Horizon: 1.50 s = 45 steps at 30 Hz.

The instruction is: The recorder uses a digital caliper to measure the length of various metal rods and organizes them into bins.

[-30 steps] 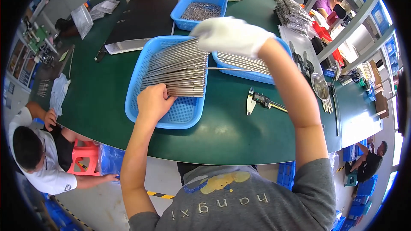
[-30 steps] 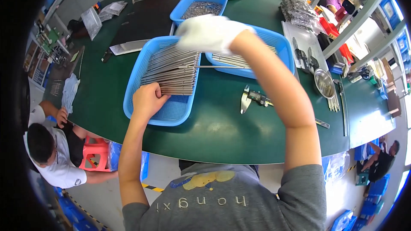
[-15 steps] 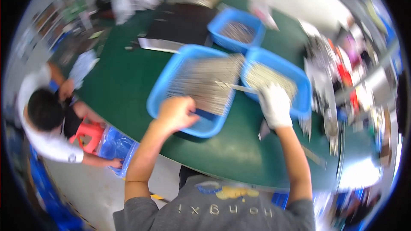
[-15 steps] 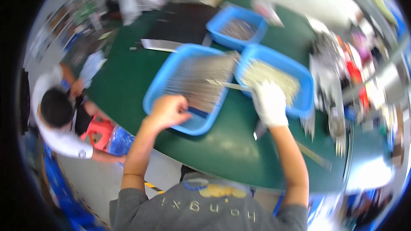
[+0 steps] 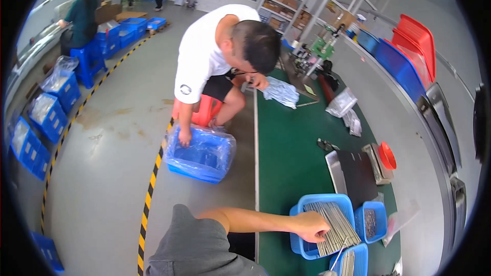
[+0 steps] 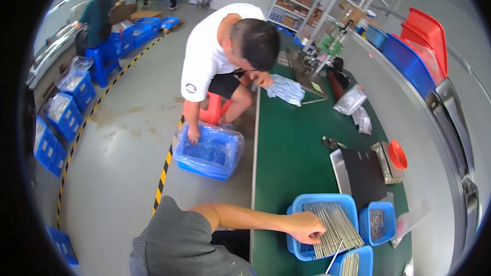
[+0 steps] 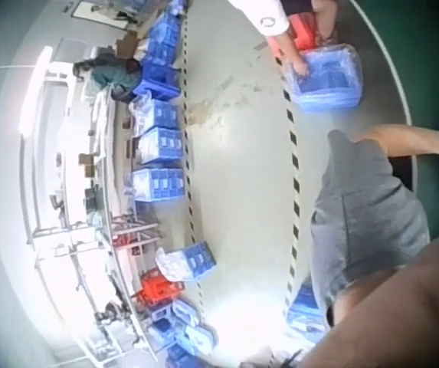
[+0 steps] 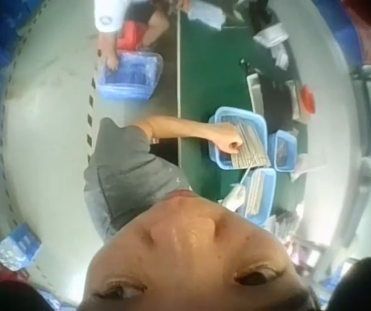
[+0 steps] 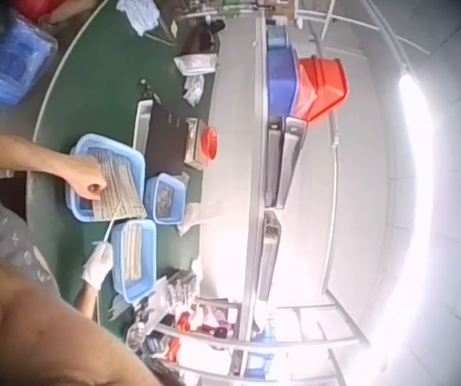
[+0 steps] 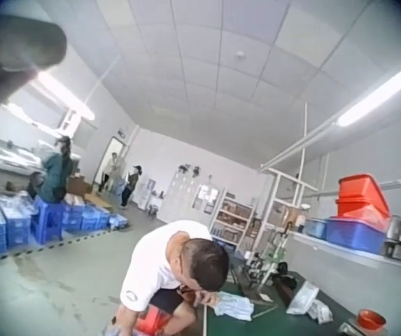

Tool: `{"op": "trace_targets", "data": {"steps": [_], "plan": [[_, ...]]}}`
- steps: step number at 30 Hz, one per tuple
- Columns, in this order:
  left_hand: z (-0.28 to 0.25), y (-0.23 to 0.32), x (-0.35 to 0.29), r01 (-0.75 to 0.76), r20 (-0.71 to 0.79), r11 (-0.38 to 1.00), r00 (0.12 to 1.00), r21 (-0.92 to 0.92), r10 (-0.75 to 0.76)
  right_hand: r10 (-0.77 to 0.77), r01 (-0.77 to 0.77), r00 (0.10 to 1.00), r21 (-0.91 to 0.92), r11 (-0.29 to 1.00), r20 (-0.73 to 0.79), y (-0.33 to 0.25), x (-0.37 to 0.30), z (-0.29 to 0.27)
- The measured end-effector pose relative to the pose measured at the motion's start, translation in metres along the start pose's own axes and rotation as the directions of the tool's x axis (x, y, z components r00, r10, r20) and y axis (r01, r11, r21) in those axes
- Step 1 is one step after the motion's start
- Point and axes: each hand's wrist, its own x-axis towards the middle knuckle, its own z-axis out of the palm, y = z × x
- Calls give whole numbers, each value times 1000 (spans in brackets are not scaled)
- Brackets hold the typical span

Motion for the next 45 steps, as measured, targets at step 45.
{"op": "trace_targets", "data": {"steps": [45], "plan": [[154,128,-61,-692,371,263,-7,-672,929,-40,55,998,860,507,-41,-10,-289,31]]}}
